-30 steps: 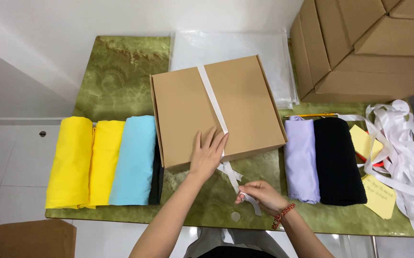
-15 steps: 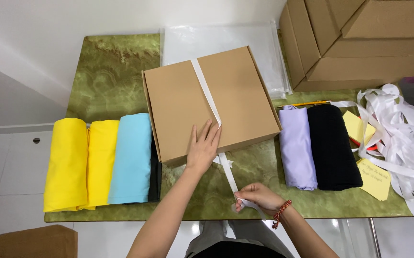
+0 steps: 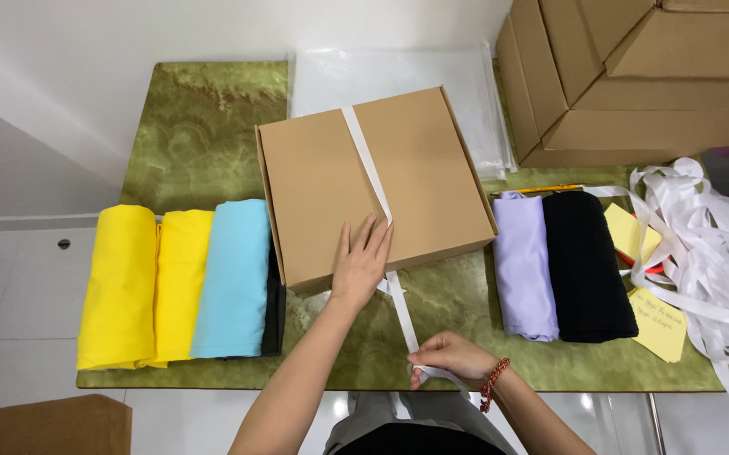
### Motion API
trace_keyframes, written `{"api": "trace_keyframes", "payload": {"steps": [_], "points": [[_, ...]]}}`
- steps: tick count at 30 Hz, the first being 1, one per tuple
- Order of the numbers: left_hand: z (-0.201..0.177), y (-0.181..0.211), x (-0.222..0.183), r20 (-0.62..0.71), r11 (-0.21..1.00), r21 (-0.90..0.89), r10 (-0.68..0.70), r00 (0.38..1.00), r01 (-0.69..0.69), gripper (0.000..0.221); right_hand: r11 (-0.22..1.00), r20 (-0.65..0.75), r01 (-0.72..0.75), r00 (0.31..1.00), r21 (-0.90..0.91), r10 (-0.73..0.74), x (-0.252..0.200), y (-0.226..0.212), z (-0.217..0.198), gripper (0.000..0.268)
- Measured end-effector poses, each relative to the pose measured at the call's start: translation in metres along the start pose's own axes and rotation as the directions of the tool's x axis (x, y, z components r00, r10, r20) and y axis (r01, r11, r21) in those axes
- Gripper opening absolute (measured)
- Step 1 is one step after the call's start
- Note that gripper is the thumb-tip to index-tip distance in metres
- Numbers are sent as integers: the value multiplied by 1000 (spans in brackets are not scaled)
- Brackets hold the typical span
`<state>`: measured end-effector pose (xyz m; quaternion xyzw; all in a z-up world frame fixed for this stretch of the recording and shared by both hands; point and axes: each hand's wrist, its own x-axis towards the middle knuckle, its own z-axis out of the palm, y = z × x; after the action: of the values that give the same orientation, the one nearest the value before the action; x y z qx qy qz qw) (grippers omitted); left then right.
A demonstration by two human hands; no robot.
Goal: The person wraps a white ribbon around a brown cardboard box, tying it into a bow. They then place a yellow sticky note on the box and write on it with a pencil.
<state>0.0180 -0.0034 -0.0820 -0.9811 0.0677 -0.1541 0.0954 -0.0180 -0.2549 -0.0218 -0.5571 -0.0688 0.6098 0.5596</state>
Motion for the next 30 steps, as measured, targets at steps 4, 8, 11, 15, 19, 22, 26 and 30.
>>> {"api": "trace_keyframes", "payload": {"steps": [4, 8, 11, 15, 19, 22, 26, 30], "points": [[2, 0, -1, -13, 999, 28, 18, 1000, -17, 76, 999, 18, -12, 1000, 39, 12, 1, -4, 0, 31], [2, 1, 0, -24, 999, 37, 22, 999, -21, 74, 999, 80, -15, 997, 49, 11, 0, -18, -6, 29], [5, 1, -1, 40, 1000, 8, 25, 999, -25, 82, 996, 124, 47, 991, 73, -56, -4, -49, -8, 28], [-20, -1, 3, 143, 989, -149, 1, 990, 20, 72, 988, -115, 151, 982, 20, -148, 10, -83, -32, 25], [2, 2, 2, 167, 981, -188, -21, 986, 52, 71, 961, -209, 278, 940, 15, -268, 24, -160, -27, 18], [1, 2, 1, 214, 975, -212, -21, 977, 68, 59, 922, -264, 385, 886, -36, -380, 47, -203, -35, 24], [-16, -1, 4, 141, 977, -203, -41, 989, 69, 75, 901, -241, 417, 869, -115, -433, 81, -235, -42, 25], [-38, -8, 9, 230, 799, -555, -121, 966, 232, 86, 906, -238, 389, 876, -170, -420, 112, -249, -59, 34]]}}
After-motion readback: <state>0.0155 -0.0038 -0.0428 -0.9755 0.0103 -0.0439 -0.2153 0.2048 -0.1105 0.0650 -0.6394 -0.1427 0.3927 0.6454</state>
